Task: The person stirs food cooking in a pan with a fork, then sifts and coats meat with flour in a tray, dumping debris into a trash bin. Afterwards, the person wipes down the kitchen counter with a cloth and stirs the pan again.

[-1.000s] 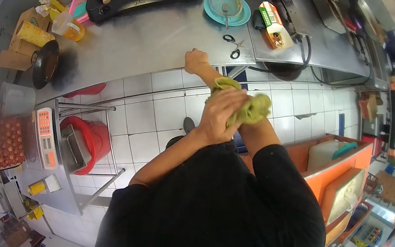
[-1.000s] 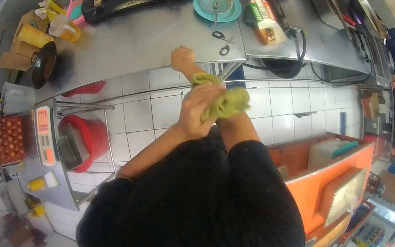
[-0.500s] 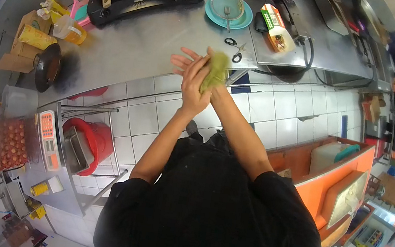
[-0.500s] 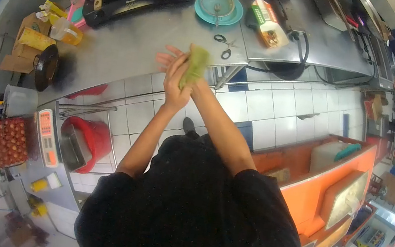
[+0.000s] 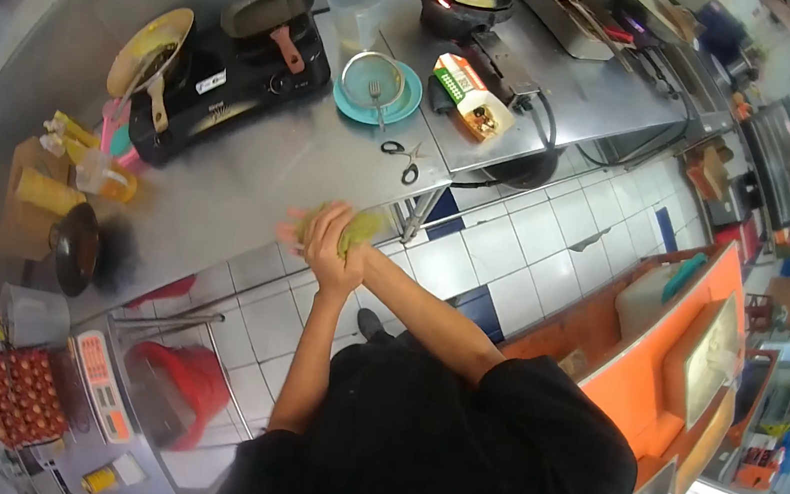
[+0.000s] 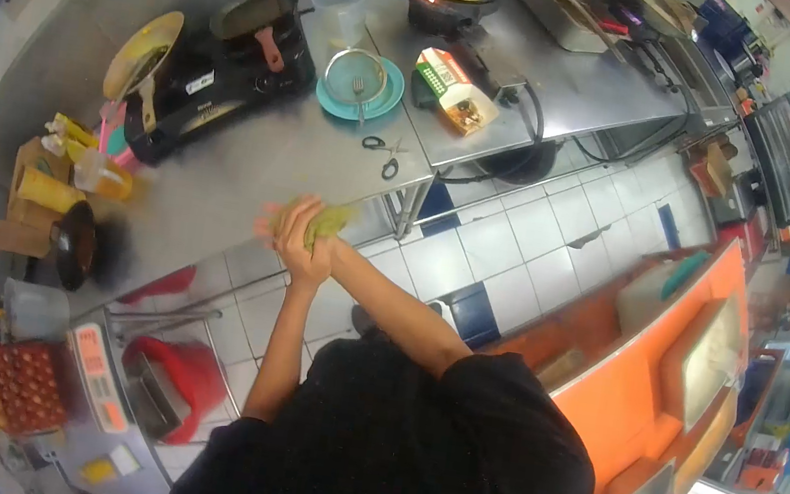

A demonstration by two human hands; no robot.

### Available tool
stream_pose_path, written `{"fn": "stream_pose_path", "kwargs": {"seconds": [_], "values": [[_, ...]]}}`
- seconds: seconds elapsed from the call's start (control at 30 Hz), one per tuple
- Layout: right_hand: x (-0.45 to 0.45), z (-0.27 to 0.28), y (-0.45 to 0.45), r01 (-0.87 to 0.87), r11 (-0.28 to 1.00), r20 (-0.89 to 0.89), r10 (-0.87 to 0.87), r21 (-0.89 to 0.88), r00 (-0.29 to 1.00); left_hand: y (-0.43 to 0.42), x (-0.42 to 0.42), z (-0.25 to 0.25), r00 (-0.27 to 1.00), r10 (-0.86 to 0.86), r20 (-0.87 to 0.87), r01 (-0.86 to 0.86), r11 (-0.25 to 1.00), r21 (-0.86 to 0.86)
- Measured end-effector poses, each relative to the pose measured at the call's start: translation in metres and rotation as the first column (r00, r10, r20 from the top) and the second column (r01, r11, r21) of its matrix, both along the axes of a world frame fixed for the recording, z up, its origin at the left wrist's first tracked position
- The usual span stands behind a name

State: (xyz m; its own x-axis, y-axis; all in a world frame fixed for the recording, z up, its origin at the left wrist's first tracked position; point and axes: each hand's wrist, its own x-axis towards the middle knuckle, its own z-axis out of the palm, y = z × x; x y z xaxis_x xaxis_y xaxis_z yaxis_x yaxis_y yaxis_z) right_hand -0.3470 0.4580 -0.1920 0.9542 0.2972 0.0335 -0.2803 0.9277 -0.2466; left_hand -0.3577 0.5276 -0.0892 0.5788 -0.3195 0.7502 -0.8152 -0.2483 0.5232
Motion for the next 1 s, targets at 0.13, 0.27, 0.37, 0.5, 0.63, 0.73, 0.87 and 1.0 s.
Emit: {"fn": "stream_pose_path", "kwargs": {"seconds": [0.13,0.27,0.37,0.5,0.63,0.73,0.87,1.0], "values": [[-0.048,0.08,0.012,0.024,0.917,-0.196,-0.111,-0.398,0.974,0.031,0.047,-0.046,0.979,0.071,-0.192,-0.058,0.996,0.074],[-0.085,0.101,0.003,-0.141,0.893,-0.081,0.117,-0.428,0.99,0.079,0.127,-0.037,0.859,0.306,-0.411,-0.238,0.949,0.209],[-0.099,0.109,-0.008,-0.093,0.902,-0.061,0.074,-0.422,0.995,0.082,0.136,-0.004,0.898,0.431,-0.088,-0.399,0.883,0.248],[-0.087,0.118,-0.016,-0.07,0.98,0.124,0.094,-0.187,0.988,0.054,0.097,-0.04,0.68,-0.259,-0.686,0.056,0.951,-0.303],[-0.076,0.087,-0.027,-0.221,0.966,0.188,0.244,-0.133,0.952,0.04,0.011,-0.046,-0.449,-0.825,-0.345,-0.05,0.408,-0.911],[-0.097,0.048,-0.056,-0.307,0.912,-0.09,0.293,-0.272,0.952,0.045,-0.021,-0.037,-0.567,-0.735,-0.373,-0.167,0.546,-0.821],[-0.169,-0.088,-0.088,-0.273,0.288,-0.372,-0.389,-0.918,0.843,0.09,-0.012,-0.145,-0.388,-0.368,-0.845,-0.117,0.929,-0.351],[-0.298,-0.238,-0.143,-0.381,-0.693,-0.31,-0.234,-0.612,0.922,0.18,-0.014,-0.274,-0.11,0.287,-0.952,0.03,0.958,0.285]]}}
